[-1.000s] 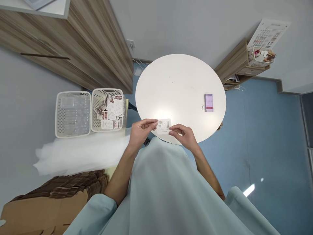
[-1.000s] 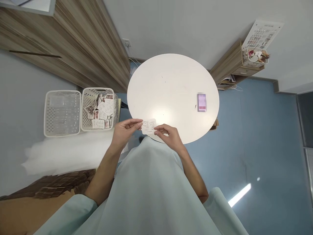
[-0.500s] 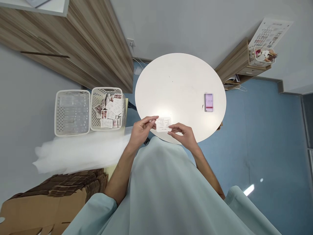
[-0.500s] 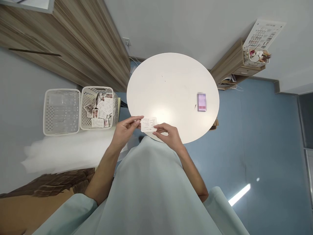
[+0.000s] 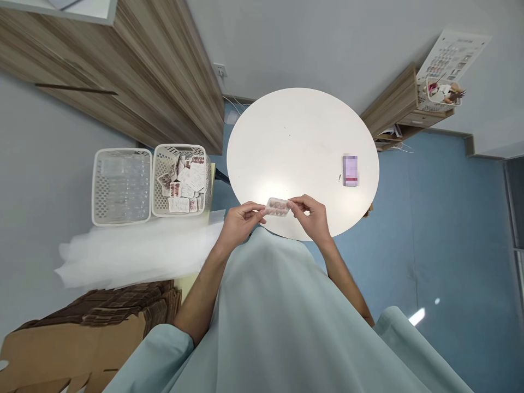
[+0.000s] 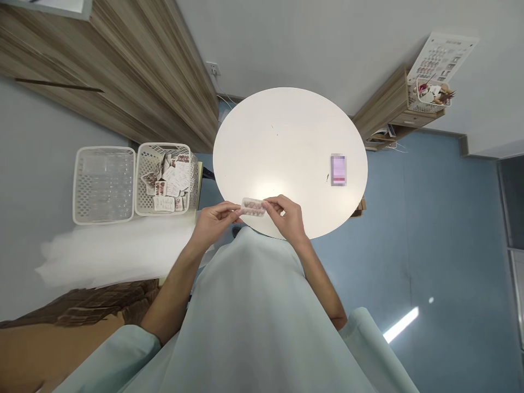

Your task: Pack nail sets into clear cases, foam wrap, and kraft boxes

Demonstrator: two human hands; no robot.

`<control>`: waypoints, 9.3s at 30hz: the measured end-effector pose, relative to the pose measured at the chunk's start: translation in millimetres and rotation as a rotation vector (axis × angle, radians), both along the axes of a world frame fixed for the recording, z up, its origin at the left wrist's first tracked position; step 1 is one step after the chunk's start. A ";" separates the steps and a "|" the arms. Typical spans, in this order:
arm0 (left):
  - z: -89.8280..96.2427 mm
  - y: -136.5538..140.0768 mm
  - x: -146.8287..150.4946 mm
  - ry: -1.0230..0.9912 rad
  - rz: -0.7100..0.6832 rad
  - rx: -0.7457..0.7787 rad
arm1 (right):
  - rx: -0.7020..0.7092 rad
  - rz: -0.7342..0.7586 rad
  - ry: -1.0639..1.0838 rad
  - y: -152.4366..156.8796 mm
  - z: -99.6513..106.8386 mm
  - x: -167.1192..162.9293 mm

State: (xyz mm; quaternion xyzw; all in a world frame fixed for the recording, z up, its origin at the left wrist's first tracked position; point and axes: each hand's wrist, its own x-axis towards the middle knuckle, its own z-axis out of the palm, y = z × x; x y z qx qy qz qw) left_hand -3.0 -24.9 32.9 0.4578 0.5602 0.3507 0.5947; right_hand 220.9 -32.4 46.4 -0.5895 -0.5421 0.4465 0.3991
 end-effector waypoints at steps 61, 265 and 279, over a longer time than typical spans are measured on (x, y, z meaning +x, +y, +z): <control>-102.2 -25.0 -189.0 0.322 0.103 -0.089 | -0.036 0.496 -0.677 29.9 -185.6 -110.1; -38.3 5.8 40.0 -0.545 0.009 -0.430 | 0.100 0.281 -0.356 -5.5 -40.8 46.2; -47.8 -15.3 10.0 -0.639 0.063 -0.466 | -0.384 0.040 0.177 49.5 -66.9 5.1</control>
